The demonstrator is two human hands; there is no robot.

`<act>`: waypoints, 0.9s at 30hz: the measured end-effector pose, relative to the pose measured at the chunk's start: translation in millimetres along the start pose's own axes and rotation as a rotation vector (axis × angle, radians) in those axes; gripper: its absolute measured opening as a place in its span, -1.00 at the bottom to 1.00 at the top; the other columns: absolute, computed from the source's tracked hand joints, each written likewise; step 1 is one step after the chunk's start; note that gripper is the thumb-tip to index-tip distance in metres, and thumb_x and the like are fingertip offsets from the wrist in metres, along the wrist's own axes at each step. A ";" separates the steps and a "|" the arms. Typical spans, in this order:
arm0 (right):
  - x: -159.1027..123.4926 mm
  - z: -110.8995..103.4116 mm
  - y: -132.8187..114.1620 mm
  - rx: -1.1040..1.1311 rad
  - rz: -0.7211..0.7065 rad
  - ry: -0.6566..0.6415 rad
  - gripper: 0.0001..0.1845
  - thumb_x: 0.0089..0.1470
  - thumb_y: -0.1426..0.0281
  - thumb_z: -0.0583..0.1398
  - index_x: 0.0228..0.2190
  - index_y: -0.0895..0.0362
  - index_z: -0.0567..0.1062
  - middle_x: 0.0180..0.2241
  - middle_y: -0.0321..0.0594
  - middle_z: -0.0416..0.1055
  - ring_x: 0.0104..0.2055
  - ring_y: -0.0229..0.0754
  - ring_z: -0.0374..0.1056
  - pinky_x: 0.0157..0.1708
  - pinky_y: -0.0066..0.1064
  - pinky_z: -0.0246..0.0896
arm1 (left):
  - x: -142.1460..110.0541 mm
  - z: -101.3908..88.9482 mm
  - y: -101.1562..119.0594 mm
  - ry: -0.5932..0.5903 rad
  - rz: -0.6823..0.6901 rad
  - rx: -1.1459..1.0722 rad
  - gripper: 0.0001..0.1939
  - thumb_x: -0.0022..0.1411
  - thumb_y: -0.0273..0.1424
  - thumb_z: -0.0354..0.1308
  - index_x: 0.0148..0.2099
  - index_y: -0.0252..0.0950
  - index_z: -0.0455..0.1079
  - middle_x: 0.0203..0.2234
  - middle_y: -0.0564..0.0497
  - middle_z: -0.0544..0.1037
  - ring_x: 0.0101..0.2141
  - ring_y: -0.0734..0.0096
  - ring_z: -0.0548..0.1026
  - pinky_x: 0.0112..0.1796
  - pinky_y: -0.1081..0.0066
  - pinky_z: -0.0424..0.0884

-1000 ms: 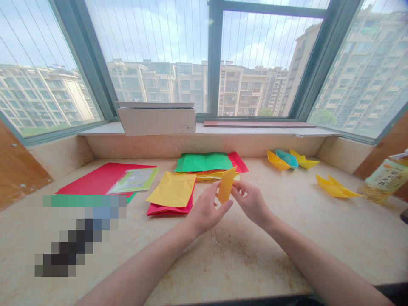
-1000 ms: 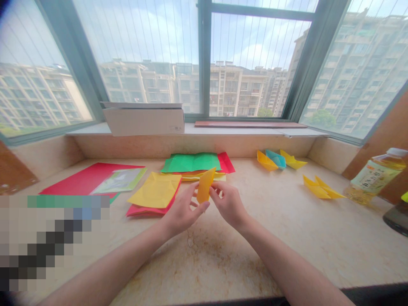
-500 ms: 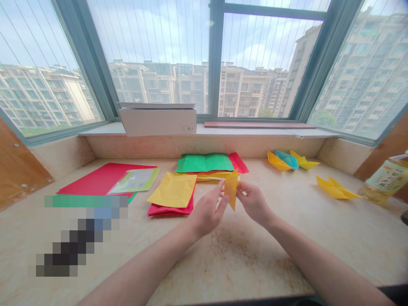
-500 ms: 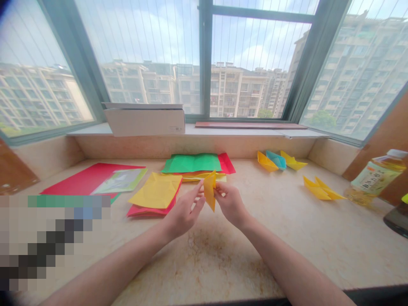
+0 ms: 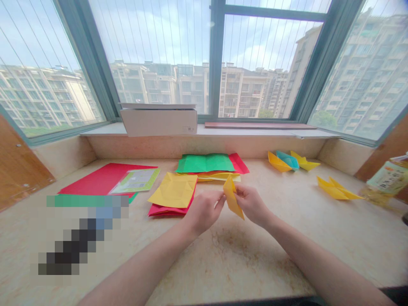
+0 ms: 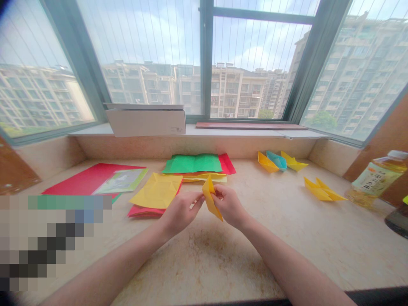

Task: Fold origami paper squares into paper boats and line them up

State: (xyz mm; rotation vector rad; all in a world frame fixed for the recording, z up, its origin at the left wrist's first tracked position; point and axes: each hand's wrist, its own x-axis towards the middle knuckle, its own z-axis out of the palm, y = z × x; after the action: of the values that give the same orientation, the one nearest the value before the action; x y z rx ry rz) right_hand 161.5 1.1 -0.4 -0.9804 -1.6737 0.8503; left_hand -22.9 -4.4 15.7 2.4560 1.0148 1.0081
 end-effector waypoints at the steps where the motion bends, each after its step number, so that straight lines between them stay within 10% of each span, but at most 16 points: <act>1: -0.2 0.4 1.0 -0.034 -0.008 -0.001 -0.78 0.14 0.26 0.18 -0.40 0.14 0.51 -0.44 -0.24 0.46 -0.39 -0.18 0.37 -0.37 -0.38 0.27 | -0.4 0.1 -0.5 -0.010 -0.001 0.036 -0.70 0.43 -0.36 -0.06 -0.19 -0.28 0.50 -0.34 -0.06 0.61 -0.29 0.25 0.56 -0.22 0.35 0.39; 10: -4.3 0.4 5.8 -0.228 -0.152 0.040 -0.76 0.23 0.25 0.15 -0.41 0.12 0.42 -0.48 -0.31 0.39 -0.45 -0.25 0.26 -0.48 -0.45 0.13 | -4.3 2.9 4.1 -0.037 -0.029 0.102 -0.74 0.38 -0.38 -0.03 -0.28 -0.32 0.44 -0.39 -0.08 0.59 -0.36 0.26 0.55 -0.31 0.35 0.41; 19: -5.0 -3.0 2.9 -0.368 -0.287 0.058 -0.85 0.20 0.37 0.19 -0.42 0.11 0.41 -0.44 -0.29 0.40 -0.41 -0.24 0.29 -0.41 -0.43 0.17 | 0.5 3.0 17.4 -0.033 -0.190 -0.316 -0.67 0.31 -0.19 0.09 -0.04 -0.28 0.50 -0.23 -0.05 0.64 -0.28 0.28 0.60 -0.40 0.47 0.51; 27: -5.7 -3.6 -0.3 -0.470 -0.296 -0.017 -0.91 0.24 0.43 0.14 -0.25 0.09 0.47 -0.30 -0.20 0.44 -0.31 -0.17 0.36 -0.33 -0.38 0.27 | 4.4 13.5 1.4 0.051 -0.384 -0.529 -0.78 0.26 -0.42 0.06 -0.15 -0.36 0.51 -0.36 -0.07 0.61 -0.38 0.31 0.59 -0.43 0.42 0.53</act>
State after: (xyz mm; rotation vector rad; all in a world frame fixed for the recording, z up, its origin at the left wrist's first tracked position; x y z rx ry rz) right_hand 166.0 -3.8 -1.4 -0.9965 -2.0202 0.2720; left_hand -10.5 -2.3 9.0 1.7415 1.0226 1.0446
